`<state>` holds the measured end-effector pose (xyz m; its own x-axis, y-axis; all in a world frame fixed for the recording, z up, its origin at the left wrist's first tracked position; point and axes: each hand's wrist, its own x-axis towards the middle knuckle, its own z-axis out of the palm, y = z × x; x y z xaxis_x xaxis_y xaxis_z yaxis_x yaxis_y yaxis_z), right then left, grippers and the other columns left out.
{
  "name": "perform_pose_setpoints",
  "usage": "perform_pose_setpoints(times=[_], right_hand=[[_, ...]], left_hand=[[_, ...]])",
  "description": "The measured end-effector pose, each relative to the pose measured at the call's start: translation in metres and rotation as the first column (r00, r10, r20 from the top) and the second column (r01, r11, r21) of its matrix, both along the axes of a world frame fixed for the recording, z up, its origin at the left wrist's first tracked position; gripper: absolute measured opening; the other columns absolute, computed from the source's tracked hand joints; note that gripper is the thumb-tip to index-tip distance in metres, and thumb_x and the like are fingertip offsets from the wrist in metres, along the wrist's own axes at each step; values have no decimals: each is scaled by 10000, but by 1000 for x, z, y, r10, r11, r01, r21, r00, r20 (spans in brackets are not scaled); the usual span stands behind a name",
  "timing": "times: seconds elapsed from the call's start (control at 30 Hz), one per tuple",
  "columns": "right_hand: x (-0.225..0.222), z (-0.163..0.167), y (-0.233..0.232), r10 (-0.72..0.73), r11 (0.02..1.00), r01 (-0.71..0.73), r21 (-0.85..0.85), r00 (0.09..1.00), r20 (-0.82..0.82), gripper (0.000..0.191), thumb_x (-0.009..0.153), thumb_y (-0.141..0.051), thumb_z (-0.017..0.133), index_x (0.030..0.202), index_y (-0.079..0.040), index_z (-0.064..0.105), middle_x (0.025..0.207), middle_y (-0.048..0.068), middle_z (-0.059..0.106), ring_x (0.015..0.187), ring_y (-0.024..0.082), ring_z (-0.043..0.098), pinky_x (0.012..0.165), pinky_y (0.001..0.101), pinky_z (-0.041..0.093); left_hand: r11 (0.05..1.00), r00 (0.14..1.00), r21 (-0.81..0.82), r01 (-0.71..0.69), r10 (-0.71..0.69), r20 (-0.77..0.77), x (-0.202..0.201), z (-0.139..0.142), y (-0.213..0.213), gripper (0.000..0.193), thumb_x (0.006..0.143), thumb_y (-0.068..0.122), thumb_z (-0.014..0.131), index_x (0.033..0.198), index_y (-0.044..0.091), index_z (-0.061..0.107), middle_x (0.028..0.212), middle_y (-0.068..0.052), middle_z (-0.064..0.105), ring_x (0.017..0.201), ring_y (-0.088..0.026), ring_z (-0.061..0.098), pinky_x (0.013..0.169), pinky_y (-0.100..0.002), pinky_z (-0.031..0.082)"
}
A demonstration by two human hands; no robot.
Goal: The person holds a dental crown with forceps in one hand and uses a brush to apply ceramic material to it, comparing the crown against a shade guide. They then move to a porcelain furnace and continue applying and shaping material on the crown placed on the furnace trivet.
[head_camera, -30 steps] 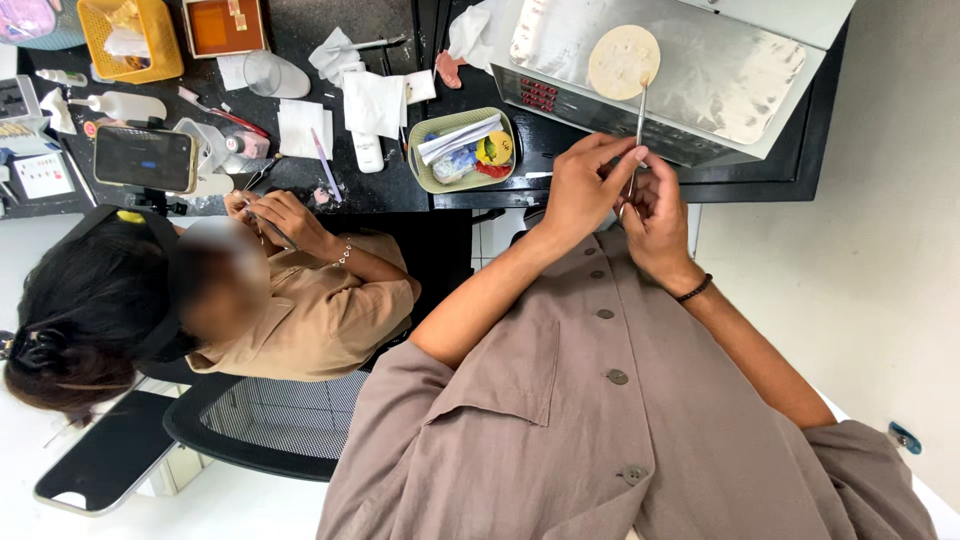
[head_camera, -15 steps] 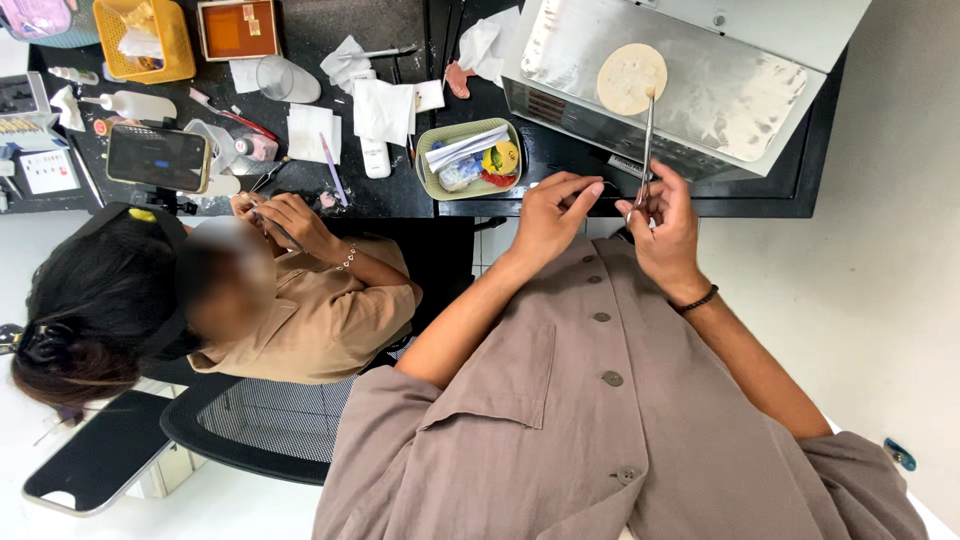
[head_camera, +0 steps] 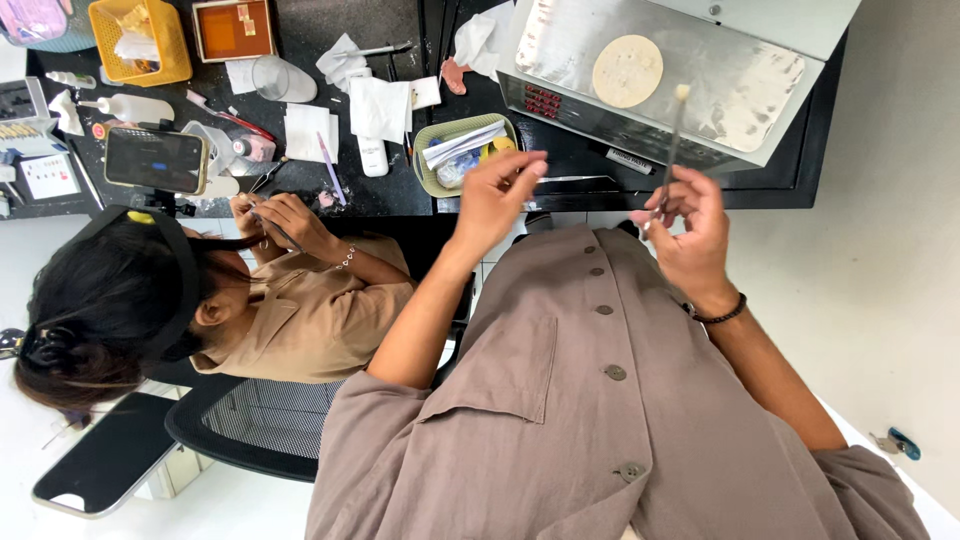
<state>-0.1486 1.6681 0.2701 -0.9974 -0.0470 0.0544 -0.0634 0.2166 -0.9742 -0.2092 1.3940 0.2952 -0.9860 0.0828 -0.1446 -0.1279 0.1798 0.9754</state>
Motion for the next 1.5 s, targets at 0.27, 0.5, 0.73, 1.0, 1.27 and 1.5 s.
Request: perform_pose_setpoints(times=[0.27, 0.5, 0.73, 1.0, 1.27, 1.5], right_hand=[[-18, -9, -60, 173, 983, -175, 46, 983, 54, 558, 861, 19, 848, 1281, -8, 481, 984, 106, 730, 840, 143, 721, 728, 272, 579], [-28, 16, -90, 316, 948, -314, 40, 948, -41, 595, 864, -6, 828, 1348, 33, 484, 1156, 151, 720, 1034, 202, 737, 817, 292, 616], [-21, -3, -56, 203, 937, -217, 276, 976, 76, 304, 960, -46, 789, 1245, -18, 688, 1149, 102, 755, 925, 193, 756, 778, 328, 619], [-74, -123, -69, 535, 463, -373, 804, 841, 82, 266, 922, -37, 576, 1167, -4, 674, 1145, 136, 645, 1041, 338, 637, 865, 437, 558], [-74, -123, -69, 560, 354, -438, 827, 807, 188, 123, 955, -63, 578, 1052, -29, 645, 1095, 142, 629, 1065, 344, 641, 837, 448, 556], [-16, -64, -21, 344, 873, -453, 179, 834, 432, 181, 992, -116, 644, 1144, -20, 622, 933, 113, 638, 780, 225, 624, 714, 382, 525]], left_hand=[[997, 979, -58, -49, 37, -198, 24, 16, 55, 271, 1027, 111, 679, 1285, 31, 692, 1024, -58, 675, 714, -93, 642, 617, -243, 526], [954, 927, -219, -205, 117, -357, 25, 15, 32, 177, 995, 81, 708, 1159, 17, 722, 954, -72, 680, 734, -174, 654, 644, -291, 523], [923, 921, -268, -275, 173, -348, 36, 26, 18, 141, 1004, 57, 690, 1134, 6, 712, 956, -86, 685, 741, -185, 678, 664, -298, 542], [931, 927, -299, -210, 93, -363, 53, 49, 17, 169, 1034, 64, 663, 1191, 14, 699, 969, -74, 668, 757, -182, 659, 668, -294, 529], [949, 953, -247, -194, 123, -277, 62, 53, 19, 178, 1038, 86, 650, 1189, 10, 706, 932, -82, 671, 706, -163, 613, 650, -268, 495], [988, 997, 132, -75, 78, -23, 60, 31, 11, 205, 1095, 144, 564, 1196, 25, 697, 878, 5, 646, 734, -57, 567, 666, -237, 492]])
